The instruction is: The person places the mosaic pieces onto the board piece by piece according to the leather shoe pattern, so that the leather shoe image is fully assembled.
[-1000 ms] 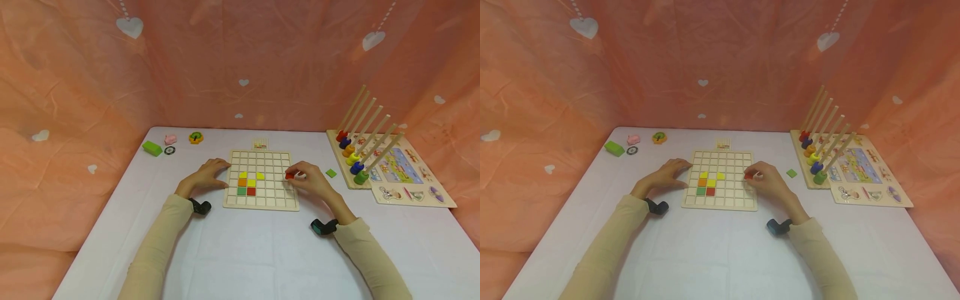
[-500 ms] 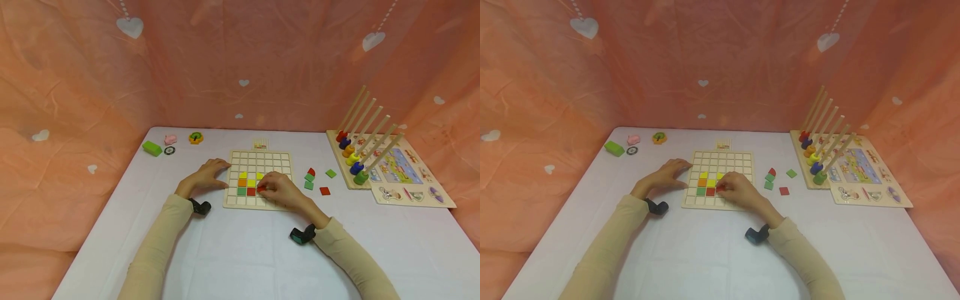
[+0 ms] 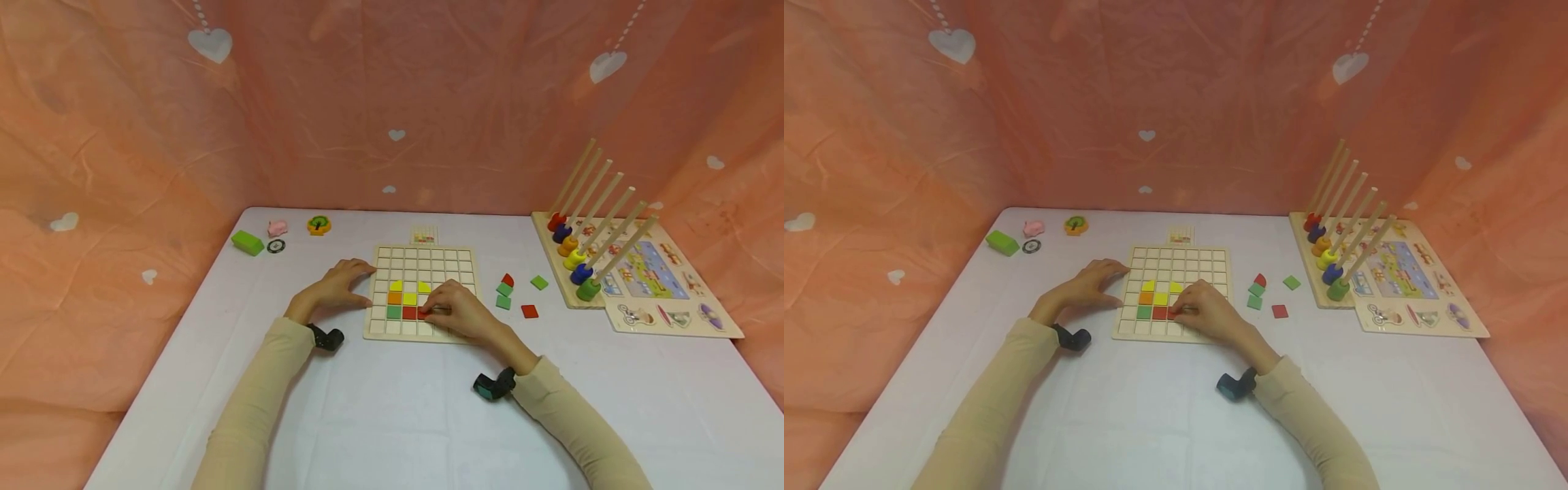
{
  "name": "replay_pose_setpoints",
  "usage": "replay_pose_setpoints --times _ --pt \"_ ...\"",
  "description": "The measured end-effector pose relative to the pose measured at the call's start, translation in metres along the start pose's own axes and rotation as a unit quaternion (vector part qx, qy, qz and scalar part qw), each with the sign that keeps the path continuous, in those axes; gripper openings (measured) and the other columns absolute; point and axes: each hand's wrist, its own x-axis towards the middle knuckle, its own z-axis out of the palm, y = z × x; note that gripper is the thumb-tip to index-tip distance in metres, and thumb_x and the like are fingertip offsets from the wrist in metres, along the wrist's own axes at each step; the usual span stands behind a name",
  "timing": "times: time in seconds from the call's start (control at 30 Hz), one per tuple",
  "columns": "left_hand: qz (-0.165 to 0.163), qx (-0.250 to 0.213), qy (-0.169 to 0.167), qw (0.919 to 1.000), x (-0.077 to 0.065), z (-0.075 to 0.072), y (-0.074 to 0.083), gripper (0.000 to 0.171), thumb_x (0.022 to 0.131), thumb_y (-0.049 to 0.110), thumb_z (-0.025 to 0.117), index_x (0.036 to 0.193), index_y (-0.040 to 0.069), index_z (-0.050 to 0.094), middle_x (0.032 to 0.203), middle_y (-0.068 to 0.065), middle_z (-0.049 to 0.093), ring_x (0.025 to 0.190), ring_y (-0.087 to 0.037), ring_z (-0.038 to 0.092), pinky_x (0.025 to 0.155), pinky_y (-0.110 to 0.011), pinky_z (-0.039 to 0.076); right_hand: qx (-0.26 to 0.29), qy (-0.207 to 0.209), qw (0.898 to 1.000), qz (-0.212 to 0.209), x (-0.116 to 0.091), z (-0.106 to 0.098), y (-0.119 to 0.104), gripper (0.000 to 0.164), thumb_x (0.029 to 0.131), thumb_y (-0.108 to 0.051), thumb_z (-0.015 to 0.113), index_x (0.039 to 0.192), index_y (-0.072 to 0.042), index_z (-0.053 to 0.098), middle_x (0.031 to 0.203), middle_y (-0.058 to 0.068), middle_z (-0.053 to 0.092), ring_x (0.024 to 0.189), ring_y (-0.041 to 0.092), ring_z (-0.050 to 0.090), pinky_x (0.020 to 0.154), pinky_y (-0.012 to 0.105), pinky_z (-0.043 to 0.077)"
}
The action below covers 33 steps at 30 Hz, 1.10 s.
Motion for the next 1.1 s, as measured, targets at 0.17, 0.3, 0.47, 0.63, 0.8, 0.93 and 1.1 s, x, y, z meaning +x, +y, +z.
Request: replay_pose_setpoints --times 0.17,0.3,0.47,0.63,0.8,0.93,1.1 --pt "0.004 -0.003 -0.001 1.0000 -0.001 -0.001 0.002 0.075 0.077 0.036 0.075 0.141 0.013 0.041 0.146 -0.009 0.034 0.134 -0.028 0.025 0.111 -0.048 0.019 -0.015 -0.005 1.000 0.006 0.000 -0.001 0.000 0.012 0.078 -0.014 0.076 0.089 -0.012 0.075 0.093 -0.005 0.068 0.094 0.014 0.050 0.081 0.031 0.044" --pt "0.008 0.000 0.000 1.0000 0.000 -0.001 0.001 0.075 0.077 0.035 0.075 0.140 0.013 0.042 0.145 -0.009 0.034 0.133 -0.028 0.026 0.111 -0.047 0.020 -0.019 -0.009 1.000 0.012 -0.001 -0.001 -0.001 0.011 0.078 -0.014 0.076 0.088 -0.012 0.075 0.091 -0.004 0.067 0.095 0.015 0.050 0.081 0.033 0.044" --pt "0.006 0.003 0.000 1.0000 0.000 0.000 0.000 0.076 0.077 0.037 0.075 0.141 0.013 0.041 0.145 -0.009 0.035 0.133 -0.028 0.026 0.111 -0.048 0.020 -0.020 -0.017 1.000 0.006 -0.001 -0.002 -0.001 0.012 0.079 -0.015 0.074 0.091 -0.012 0.076 0.096 -0.001 0.065 0.097 0.017 0.050 0.083 0.034 0.044" --pt "0.016 0.005 0.004 0.9999 0.001 0.000 -0.001 0.075 0.077 0.037 0.075 0.140 0.013 0.042 0.145 -0.010 0.035 0.133 -0.029 0.026 0.110 -0.049 0.020 -0.006 -0.015 1.000 0.018 -0.004 -0.008 0.002 0.017 0.080 -0.013 0.073 0.097 -0.010 0.073 0.098 0.000 0.063 0.098 0.018 0.051 0.084 0.035 0.045" --pt "0.025 0.010 0.009 0.9996 0.001 0.000 -0.002 0.075 0.077 0.037 0.075 0.140 0.012 0.042 0.145 -0.011 0.035 0.133 -0.029 0.026 0.110 -0.049 0.021 0.017 0.021 0.999 0.030 -0.009 -0.023 0.008 0.021 0.082 -0.011 0.072 0.102 -0.006 0.071 0.099 0.003 0.065 0.095 0.019 0.054 0.078 0.034 0.048" --pt "0.023 0.009 0.009 0.9997 0.001 0.000 -0.002 0.075 0.077 0.038 0.075 0.140 0.012 0.042 0.145 -0.010 0.035 0.133 -0.029 0.026 0.111 -0.048 0.020 0.005 0.066 0.997 0.046 -0.019 -0.038 0.015 0.022 0.081 -0.007 0.071 0.103 -0.003 0.069 0.100 0.007 0.065 0.090 0.021 0.055 0.074 0.036 0.050" --pt "0.033 0.007 0.012 0.9994 0.001 0.000 -0.004 0.075 0.077 0.037 0.075 0.139 0.011 0.043 0.144 -0.011 0.036 0.133 -0.029 0.027 0.110 -0.049 0.021 -0.032 0.118 0.990 0.068 -0.039 -0.058 0.027 0.023 0.080 -0.002 0.071 0.102 -0.002 0.069 0.097 0.012 0.064 0.082 0.024 0.056 0.068 0.037 0.051"
